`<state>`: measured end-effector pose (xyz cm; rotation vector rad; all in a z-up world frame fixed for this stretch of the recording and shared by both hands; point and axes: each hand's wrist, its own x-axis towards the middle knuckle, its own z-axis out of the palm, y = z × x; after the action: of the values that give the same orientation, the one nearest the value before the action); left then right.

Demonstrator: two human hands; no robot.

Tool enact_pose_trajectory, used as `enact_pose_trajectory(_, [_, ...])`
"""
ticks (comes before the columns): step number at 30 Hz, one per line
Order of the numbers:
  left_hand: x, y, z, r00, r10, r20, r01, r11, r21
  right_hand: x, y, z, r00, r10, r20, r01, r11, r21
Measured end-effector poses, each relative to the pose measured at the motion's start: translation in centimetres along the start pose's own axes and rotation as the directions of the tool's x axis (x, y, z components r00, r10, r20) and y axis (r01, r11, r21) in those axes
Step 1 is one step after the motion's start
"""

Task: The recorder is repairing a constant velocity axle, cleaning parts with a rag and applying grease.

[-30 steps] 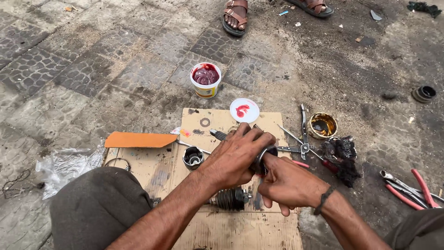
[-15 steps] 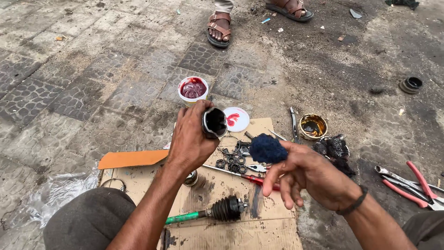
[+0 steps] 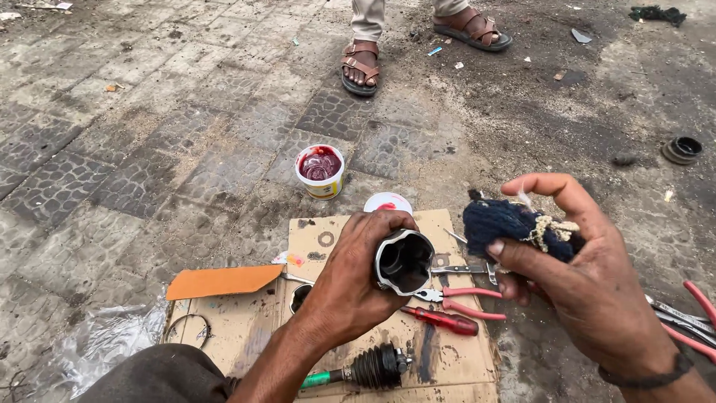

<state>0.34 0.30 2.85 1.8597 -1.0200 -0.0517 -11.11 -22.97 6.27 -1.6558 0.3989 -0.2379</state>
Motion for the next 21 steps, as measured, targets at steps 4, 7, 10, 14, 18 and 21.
enact_pose_trajectory(4, [0.2,0.1,0.2,1.000,-0.007,-0.015,0.007,1.000,0.021,-0.6,-1.4,3.5,0.990,0.140,-0.016,-0.141,0.989,-0.050])
enact_pose_trajectory(7, [0.4,0.1,0.5,0.996,-0.074,0.053,0.067,0.991,0.113,-0.7,-1.6,4.8,0.986,0.152,0.073,-0.102,0.883,-0.459])
enact_pose_trajectory(10, [0.4,0.0,0.4,0.999,-0.053,-0.007,0.054,0.992,0.115,-0.6,-0.9,4.7,0.856,-0.294,0.425,0.416,0.880,-0.228])
enact_pose_trajectory(14, [0.6,0.2,0.0,0.991,-0.134,-0.022,0.136,0.979,0.150,0.0,0.4,3.4,0.988,0.091,0.124,-0.057,0.966,-0.254])
enact_pose_trajectory(18, [0.5,0.2,-0.1,0.982,-0.171,-0.076,0.180,0.976,0.126,0.5,-3.0,2.5,0.966,0.257,0.041,-0.186,0.792,-0.582])
enact_pose_trajectory(21, [0.3,0.6,-0.2,0.983,-0.162,-0.088,0.175,0.970,0.168,0.3,-4.5,2.9,0.902,0.426,-0.074,-0.239,0.349,-0.906])
